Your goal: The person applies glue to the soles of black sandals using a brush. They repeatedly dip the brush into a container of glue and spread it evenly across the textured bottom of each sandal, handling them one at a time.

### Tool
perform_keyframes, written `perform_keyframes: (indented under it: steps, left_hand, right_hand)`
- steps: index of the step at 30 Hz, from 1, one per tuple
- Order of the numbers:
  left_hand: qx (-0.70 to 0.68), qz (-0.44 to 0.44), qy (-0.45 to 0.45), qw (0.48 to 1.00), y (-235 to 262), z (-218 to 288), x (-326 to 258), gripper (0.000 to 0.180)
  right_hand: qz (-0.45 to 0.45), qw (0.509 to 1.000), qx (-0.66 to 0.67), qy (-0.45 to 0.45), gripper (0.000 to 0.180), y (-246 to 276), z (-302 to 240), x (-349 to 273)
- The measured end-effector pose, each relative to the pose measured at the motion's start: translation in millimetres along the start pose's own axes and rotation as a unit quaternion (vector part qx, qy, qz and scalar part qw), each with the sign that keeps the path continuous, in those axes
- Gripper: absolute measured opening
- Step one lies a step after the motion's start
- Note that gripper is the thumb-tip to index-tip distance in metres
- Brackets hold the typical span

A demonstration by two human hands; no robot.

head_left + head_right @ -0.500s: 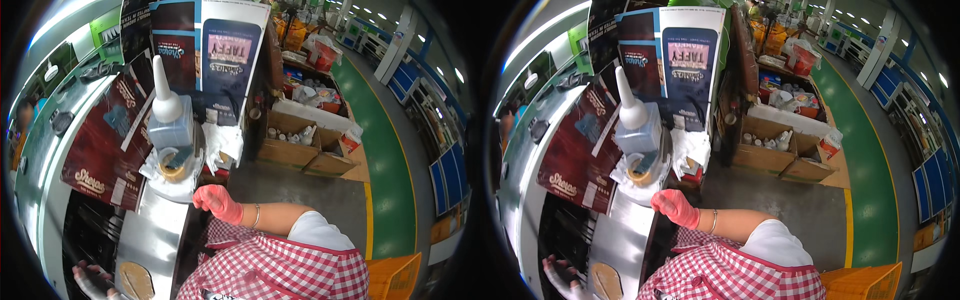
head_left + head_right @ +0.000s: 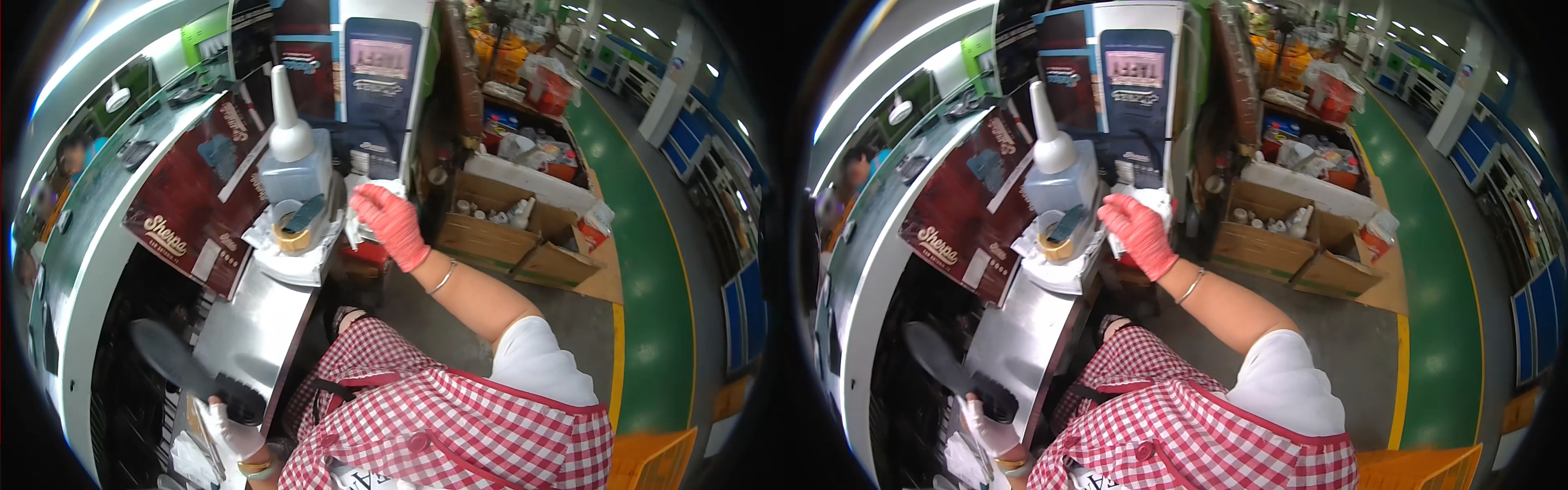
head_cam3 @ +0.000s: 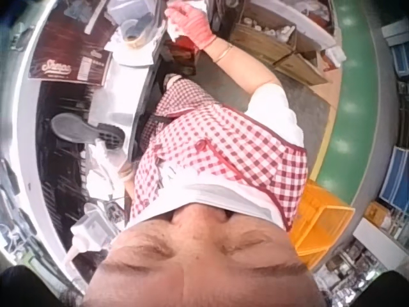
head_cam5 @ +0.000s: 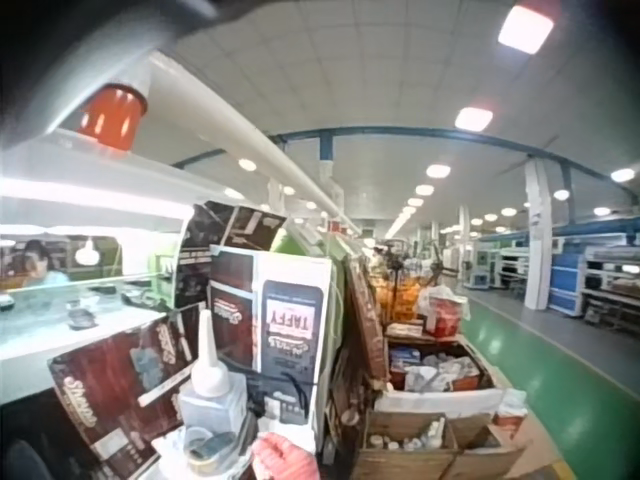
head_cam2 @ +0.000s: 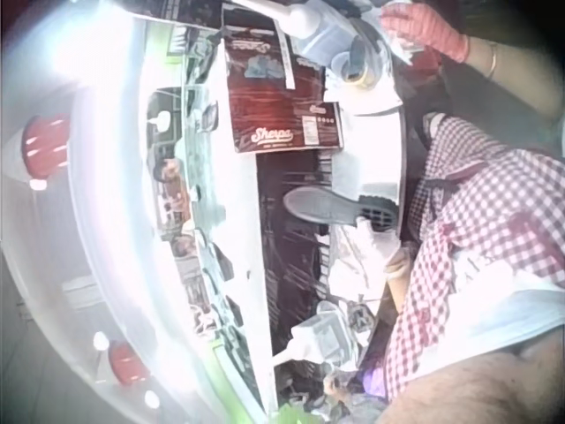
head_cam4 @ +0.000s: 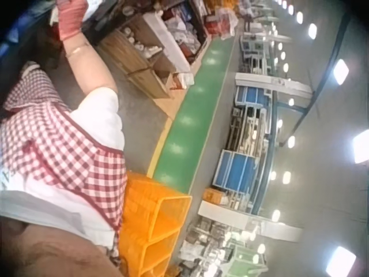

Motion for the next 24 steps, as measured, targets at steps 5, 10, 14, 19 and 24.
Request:
perform_keyframes:
  steps: [5, 10, 14, 19, 24]
  left_hand:
    - [-0.021, 0.035, 0.12, 0.992, 38, -21, 0, 0.036]
    - [-0.05, -0.048, 0.162, 0.984, 18, -24, 3, 0.056]
    - [-0.099, -0.138, 0.194, 0.966, -24, -35, 21, 0.065]
    - [-0.2, -0.142, 0.265, 0.932, -30, -57, 35, 0.062]
    - [-0.193, -0.137, 0.292, 0.927, -33, -62, 46, 0.055]
  right_hand:
    - [0.01, 0.997, -0.081, 0.007, 0.045, 16, 13, 28]
    - [0.008, 0.994, -0.089, -0.065, 0.061, -1, 27, 45]
    - [-0.018, 0.988, -0.116, -0.103, 0.065, -9, 45, 65]
    - [-0.065, 0.988, -0.062, -0.122, 0.041, -38, 49, 78]
    - [-0.1, 0.992, -0.01, -0.075, 0.026, -82, 43, 88]
Point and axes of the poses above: each hand's wrist, its own x-axis towards the middle knuckle, its own y-axis out of the back of the hand, z = x × y, the point moved 3 cm from there along x, towards the middle knuckle, and after that the axes turned 8 degrees about -y, right-handed, at the moved point
